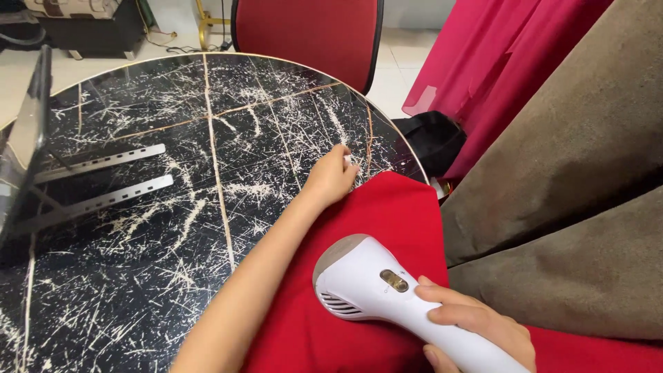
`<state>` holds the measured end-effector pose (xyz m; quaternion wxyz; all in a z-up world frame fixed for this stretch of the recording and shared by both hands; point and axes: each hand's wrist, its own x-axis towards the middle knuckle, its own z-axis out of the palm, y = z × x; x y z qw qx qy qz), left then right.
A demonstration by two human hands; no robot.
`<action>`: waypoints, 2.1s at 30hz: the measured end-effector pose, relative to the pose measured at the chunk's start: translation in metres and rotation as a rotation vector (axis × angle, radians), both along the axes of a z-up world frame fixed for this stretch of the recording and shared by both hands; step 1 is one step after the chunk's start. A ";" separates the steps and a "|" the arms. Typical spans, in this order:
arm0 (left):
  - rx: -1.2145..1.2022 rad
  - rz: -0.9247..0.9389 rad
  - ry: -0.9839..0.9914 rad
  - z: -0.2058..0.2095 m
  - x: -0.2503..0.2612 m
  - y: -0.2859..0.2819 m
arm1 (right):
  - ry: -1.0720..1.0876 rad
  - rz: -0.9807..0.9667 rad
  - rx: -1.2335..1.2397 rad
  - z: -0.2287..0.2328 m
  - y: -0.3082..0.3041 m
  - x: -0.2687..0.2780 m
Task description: The person uses a handheld garment steamer to remove wrinkles from a red garment laid on a round table. The person holds the garment with the left hand while moving the steamer over the fabric with the right hand.
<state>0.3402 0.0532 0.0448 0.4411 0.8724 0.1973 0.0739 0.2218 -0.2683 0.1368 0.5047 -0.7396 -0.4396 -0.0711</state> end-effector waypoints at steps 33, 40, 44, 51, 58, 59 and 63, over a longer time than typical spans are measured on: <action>1.164 -0.192 -0.253 -0.101 -0.352 -0.067 | -0.058 -0.172 0.033 0.023 0.105 0.018; 1.092 -0.255 -0.223 -0.098 -0.355 -0.062 | -0.034 -0.189 0.051 0.020 0.099 -0.007; 0.932 -0.337 -0.222 -0.088 -0.356 -0.061 | -0.084 -0.185 0.037 0.020 0.095 -0.012; 0.834 -0.357 -0.181 -0.079 -0.353 -0.058 | -0.129 -0.170 0.088 0.000 0.100 0.015; 0.704 -0.401 -0.090 -0.056 -0.351 -0.049 | -0.109 -0.163 0.055 0.014 0.094 0.004; 0.701 -0.420 -0.065 -0.056 -0.350 -0.048 | -0.118 -0.158 0.060 0.014 0.094 0.002; 0.693 -0.422 -0.076 -0.047 -0.349 -0.047 | -0.112 -0.151 0.101 0.009 0.095 0.004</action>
